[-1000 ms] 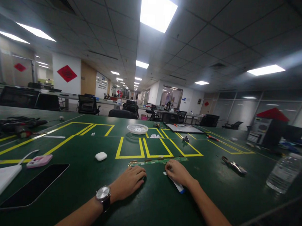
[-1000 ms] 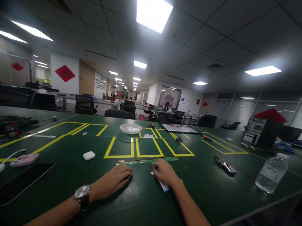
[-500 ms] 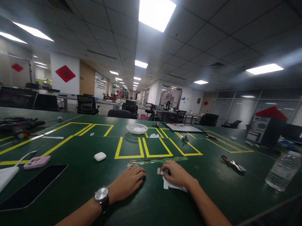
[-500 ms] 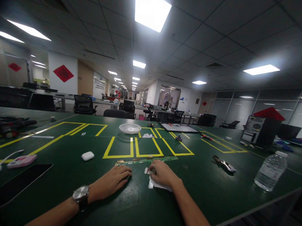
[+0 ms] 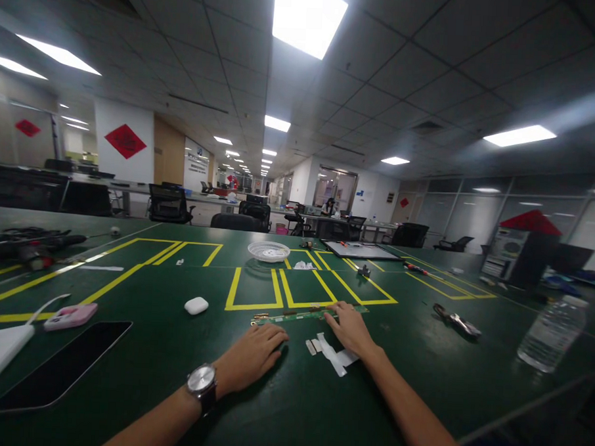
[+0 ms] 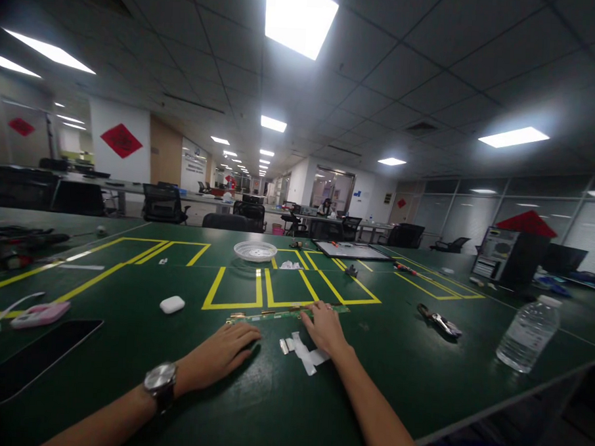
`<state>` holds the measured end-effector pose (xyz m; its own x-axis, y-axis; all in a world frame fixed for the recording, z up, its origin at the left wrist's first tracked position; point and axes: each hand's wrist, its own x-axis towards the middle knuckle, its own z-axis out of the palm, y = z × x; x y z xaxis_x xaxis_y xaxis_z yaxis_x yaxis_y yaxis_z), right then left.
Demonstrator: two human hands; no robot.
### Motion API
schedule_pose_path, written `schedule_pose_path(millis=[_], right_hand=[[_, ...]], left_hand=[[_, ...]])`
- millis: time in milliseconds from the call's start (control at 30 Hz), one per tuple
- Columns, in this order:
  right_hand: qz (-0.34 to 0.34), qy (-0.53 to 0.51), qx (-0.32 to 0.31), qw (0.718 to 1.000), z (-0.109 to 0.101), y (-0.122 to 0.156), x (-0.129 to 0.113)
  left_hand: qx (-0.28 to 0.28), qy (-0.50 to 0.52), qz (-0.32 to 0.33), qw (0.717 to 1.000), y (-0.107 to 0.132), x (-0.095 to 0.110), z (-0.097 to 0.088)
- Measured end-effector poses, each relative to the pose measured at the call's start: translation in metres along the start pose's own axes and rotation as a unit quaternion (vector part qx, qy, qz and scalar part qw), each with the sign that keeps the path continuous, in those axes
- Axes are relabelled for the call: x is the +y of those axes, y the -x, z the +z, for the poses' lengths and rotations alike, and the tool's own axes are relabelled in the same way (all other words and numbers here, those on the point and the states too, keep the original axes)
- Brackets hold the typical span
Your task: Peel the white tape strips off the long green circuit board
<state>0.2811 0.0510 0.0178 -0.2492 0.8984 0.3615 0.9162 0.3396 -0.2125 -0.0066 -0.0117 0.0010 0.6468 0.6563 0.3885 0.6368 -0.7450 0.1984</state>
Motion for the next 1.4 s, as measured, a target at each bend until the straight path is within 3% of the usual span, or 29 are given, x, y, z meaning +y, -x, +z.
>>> schedule_pose_path(millis=[100, 200, 367, 500, 633, 800, 933, 1067, 1400], right_hand=[[0.066, 0.062, -0.052, 0.995, 0.007, -0.004, 0.002], [0.051, 0.067, -0.086, 0.993, 0.011, -0.006, -0.005], [-0.092, -0.015, -0.12, 0.988, 0.005, 0.0, -0.027], [-0.224, -0.127, -0.162, 0.953, -0.006, 0.014, -0.051], [-0.292, -0.191, -0.179, 0.92, -0.01, 0.021, -0.063], [-0.257, -0.222, -0.135, 0.931, -0.015, 0.016, -0.042], [-0.223, -0.194, -0.209, 0.932, -0.028, 0.015, -0.021], [-0.235, -0.176, -0.248, 0.923, -0.033, 0.016, -0.018], [-0.185, -0.153, -0.147, 0.96, -0.012, 0.016, -0.034]], left_hand=[[0.001, -0.012, -0.002, 1.0, 0.0, 0.002, -0.002], [0.006, -0.03, -0.004, 1.0, -0.002, 0.003, -0.004], [0.019, -0.041, -0.021, 0.999, -0.005, -0.001, -0.008], [0.04, -0.026, -0.048, 0.998, -0.006, -0.004, -0.009], [0.019, 0.012, -0.054, 0.998, -0.004, 0.0, -0.003], [-0.012, 0.041, -0.062, 0.997, -0.002, 0.003, 0.009], [-0.038, 0.038, -0.05, 0.997, -0.001, 0.002, 0.011], [-0.048, 0.033, -0.05, 0.997, 0.0, 0.005, 0.007], [-0.051, 0.019, -0.054, 0.997, -0.001, 0.01, 0.003]])
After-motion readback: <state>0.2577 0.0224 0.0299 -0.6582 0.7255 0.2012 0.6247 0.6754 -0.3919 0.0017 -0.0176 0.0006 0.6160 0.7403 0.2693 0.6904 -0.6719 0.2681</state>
